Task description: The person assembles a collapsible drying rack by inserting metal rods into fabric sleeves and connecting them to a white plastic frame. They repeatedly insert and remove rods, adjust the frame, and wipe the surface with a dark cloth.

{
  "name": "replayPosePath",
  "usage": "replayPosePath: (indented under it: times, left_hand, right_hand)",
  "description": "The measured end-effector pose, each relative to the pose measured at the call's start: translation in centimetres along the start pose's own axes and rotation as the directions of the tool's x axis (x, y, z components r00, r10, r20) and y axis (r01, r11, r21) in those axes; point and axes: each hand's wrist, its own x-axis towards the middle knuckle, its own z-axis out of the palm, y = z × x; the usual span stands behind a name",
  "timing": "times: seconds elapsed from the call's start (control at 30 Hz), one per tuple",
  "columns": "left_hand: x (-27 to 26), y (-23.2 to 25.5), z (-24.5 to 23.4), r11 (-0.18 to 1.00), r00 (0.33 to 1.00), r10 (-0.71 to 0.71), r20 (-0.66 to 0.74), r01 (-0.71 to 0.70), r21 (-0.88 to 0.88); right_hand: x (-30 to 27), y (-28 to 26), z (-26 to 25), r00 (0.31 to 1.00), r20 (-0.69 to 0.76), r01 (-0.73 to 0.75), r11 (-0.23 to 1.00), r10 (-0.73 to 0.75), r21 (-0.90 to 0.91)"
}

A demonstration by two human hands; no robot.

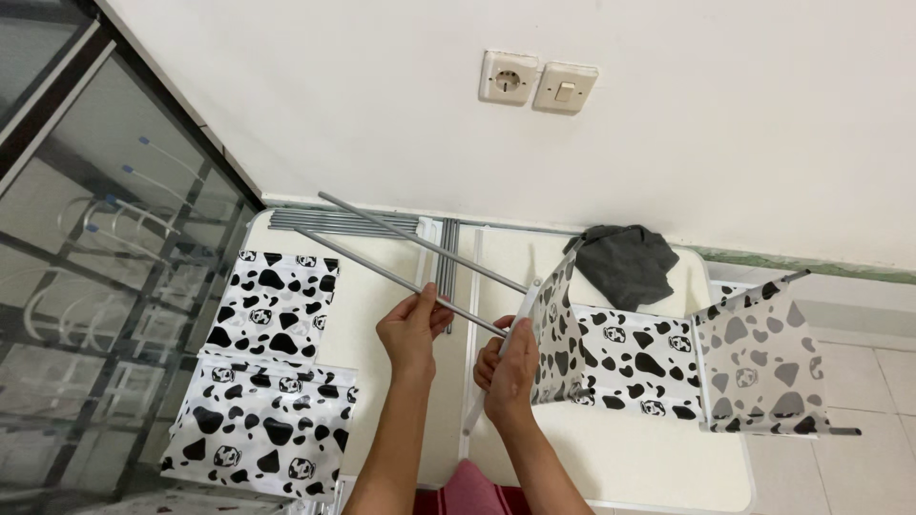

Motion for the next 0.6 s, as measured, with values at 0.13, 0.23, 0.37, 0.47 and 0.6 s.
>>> replayPosePath:
  times: [0.13, 0.23, 0.37, 0.47, 0.6]
  left_hand:
    - [-1.4, 0.2, 0.4, 0.996, 0.968, 0.045, 0.245, -0.027, -0.079]
    - [-2.4, 0.3, -0.2, 0.993, 0.889, 0.045, 0.456, 0.011, -0.12]
    - [-3.1, -0.4, -0.3, 0.987, 0.876, 0.157, 0.456, -0.118, -0.113]
    - [-3.5, -1.3, 0.1, 0.977, 0.919, 0.198, 0.341, -0.158, -0.143]
    - [-3.1, -1.8, 0.2, 0.975, 0.969, 0.211, 0.126, -0.199, -0.101]
  right_hand:
    - [-0.1, -1.9, -1.3, 0.988, -0.001, -0.155, 0.986, 0.155, 0.065]
    - [-0.3, -2.8, -2.0, 0.968, 0.023, -0.249, 0.96, 0.248, 0.129]
    - [-0.7, -3.1, -2.6, 0.967, 0.062, -0.255, 0.957, 0.248, 0.139]
    - [-0.9, -2.5, -2.4, 0.976, 0.053, -0.215, 0.97, 0.21, 0.117]
    - [-0.7, -1.7, -2.2, 0.992, 0.034, -0.125, 0.99, 0.122, 0.069]
